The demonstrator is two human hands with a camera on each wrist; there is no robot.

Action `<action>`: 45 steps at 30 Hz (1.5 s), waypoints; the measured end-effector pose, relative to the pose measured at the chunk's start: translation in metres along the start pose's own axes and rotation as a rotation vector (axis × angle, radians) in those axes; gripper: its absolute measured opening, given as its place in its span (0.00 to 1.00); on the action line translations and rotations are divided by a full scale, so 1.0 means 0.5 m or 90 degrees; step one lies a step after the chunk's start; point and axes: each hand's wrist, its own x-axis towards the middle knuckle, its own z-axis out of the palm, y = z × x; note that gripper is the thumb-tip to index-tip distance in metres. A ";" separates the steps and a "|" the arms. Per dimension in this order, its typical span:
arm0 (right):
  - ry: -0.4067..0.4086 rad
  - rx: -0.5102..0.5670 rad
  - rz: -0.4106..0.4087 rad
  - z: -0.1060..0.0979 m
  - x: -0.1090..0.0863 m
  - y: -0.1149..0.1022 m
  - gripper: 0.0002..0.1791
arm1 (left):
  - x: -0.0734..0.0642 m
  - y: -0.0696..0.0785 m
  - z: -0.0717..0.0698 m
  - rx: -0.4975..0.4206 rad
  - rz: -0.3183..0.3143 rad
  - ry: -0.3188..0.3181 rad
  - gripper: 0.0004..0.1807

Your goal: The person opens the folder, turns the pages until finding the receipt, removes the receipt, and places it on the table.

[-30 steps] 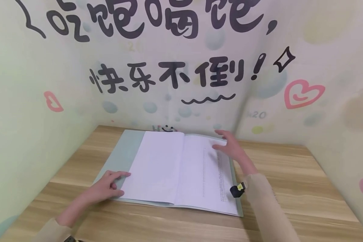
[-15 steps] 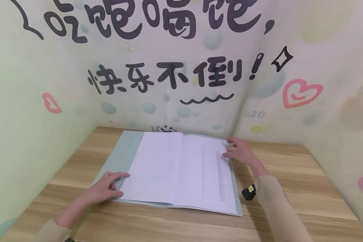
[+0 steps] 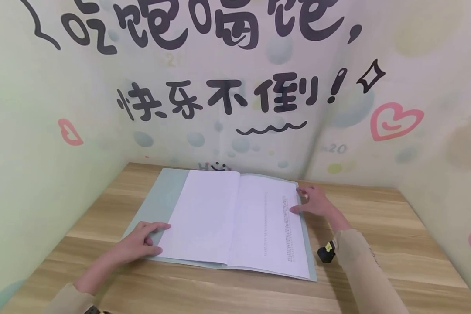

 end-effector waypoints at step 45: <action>0.025 -0.064 0.066 0.013 -0.028 -0.042 0.45 | 0.006 -0.003 -0.003 -0.008 0.034 -0.014 0.35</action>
